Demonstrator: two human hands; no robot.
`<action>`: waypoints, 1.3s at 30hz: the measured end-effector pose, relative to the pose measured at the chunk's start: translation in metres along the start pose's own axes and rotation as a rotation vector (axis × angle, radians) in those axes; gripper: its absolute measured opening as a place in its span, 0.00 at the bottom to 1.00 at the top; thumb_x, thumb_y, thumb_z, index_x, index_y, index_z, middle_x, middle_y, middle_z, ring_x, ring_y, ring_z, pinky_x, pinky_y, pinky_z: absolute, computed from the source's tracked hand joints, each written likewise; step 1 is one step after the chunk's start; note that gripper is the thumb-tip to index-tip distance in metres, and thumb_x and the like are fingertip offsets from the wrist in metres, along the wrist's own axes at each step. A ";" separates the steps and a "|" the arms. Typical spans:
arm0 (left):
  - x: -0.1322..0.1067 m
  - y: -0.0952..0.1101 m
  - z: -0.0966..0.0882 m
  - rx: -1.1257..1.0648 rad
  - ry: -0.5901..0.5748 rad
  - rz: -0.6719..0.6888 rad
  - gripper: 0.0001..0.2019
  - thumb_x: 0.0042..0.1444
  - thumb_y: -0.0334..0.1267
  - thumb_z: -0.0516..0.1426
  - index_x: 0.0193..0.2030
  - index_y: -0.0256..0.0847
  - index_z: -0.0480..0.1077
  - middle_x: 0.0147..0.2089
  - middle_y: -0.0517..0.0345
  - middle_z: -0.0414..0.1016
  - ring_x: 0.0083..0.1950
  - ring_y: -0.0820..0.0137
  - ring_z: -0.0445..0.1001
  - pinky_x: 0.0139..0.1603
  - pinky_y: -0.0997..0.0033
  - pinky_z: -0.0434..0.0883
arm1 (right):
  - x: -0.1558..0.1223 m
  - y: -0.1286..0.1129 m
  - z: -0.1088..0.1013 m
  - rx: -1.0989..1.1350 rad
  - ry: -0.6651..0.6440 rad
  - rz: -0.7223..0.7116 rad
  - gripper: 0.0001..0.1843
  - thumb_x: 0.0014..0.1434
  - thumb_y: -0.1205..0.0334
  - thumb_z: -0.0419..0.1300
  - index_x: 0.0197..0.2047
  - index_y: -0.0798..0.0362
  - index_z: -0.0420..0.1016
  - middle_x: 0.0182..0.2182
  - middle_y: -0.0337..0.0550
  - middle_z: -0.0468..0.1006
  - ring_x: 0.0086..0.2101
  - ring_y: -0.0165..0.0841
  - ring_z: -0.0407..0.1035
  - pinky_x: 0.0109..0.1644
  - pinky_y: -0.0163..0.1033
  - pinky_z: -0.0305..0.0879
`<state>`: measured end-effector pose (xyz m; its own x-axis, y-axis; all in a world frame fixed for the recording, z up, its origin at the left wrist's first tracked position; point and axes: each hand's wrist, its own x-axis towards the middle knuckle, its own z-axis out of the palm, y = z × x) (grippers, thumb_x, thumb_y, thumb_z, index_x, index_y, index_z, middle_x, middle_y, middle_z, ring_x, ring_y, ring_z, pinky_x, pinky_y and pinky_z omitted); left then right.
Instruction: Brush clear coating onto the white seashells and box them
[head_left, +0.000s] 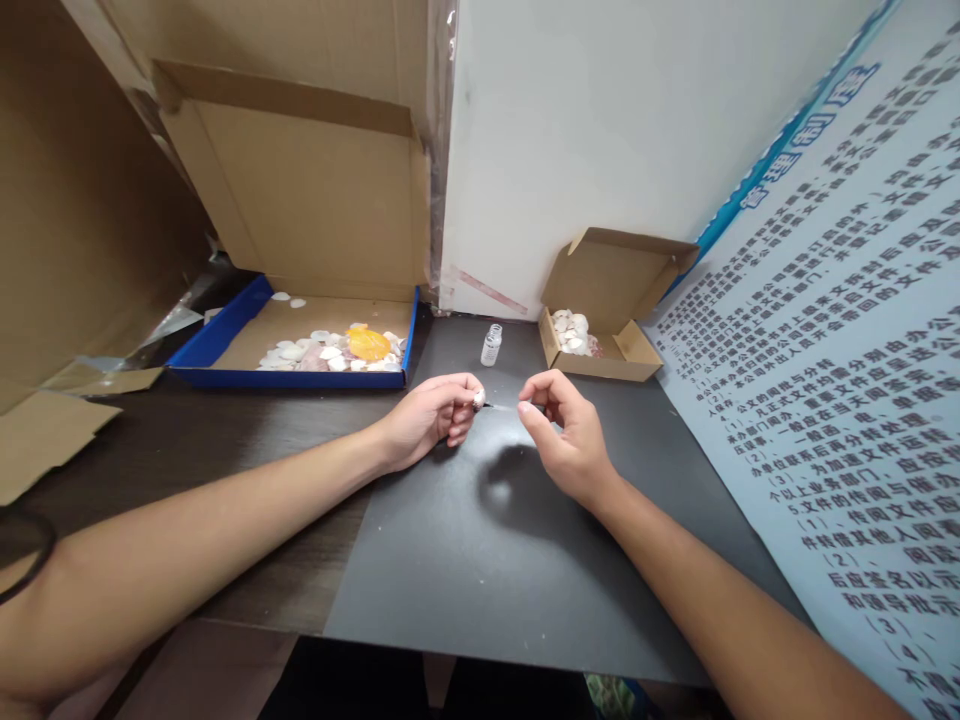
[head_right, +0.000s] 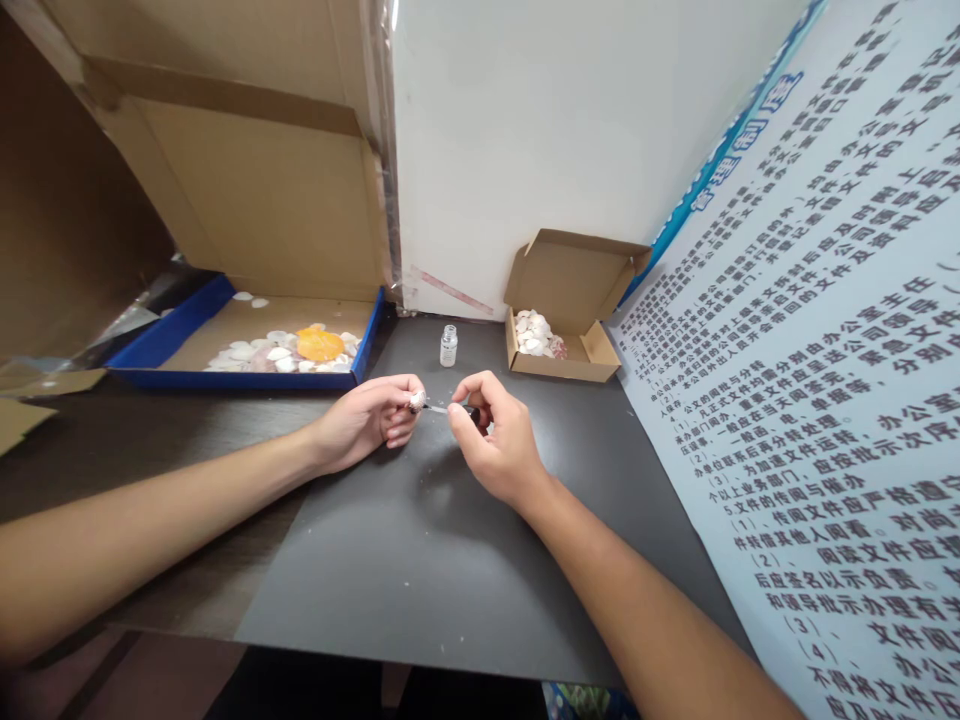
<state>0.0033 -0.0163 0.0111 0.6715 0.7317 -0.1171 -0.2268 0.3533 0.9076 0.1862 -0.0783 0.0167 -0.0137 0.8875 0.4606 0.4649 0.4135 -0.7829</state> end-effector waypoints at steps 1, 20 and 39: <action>0.000 0.000 0.000 -0.001 0.003 0.000 0.04 0.52 0.34 0.57 0.29 0.38 0.64 0.20 0.67 0.55 0.20 0.78 0.56 0.21 0.77 0.56 | 0.000 0.000 0.000 0.019 0.007 -0.017 0.02 0.60 0.62 0.56 0.36 0.50 0.65 0.23 0.31 0.61 0.22 0.26 0.54 0.26 0.34 0.54; 0.000 -0.001 0.000 -0.006 0.001 0.001 0.04 0.52 0.34 0.57 0.30 0.38 0.65 0.20 0.67 0.56 0.20 0.78 0.56 0.21 0.78 0.56 | 0.000 -0.001 0.000 -0.019 0.010 0.026 0.03 0.61 0.62 0.55 0.34 0.50 0.64 0.22 0.31 0.61 0.22 0.26 0.54 0.27 0.34 0.54; 0.000 0.001 0.001 -0.019 0.012 -0.009 0.03 0.53 0.33 0.55 0.30 0.38 0.65 0.20 0.67 0.55 0.19 0.79 0.55 0.21 0.78 0.56 | 0.000 0.001 0.001 -0.017 -0.009 0.033 0.03 0.59 0.63 0.56 0.35 0.51 0.65 0.22 0.31 0.60 0.22 0.26 0.54 0.27 0.34 0.54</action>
<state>0.0039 -0.0160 0.0122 0.6651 0.7353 -0.1305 -0.2339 0.3711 0.8986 0.1854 -0.0776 0.0158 -0.0065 0.9023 0.4310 0.4799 0.3809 -0.7903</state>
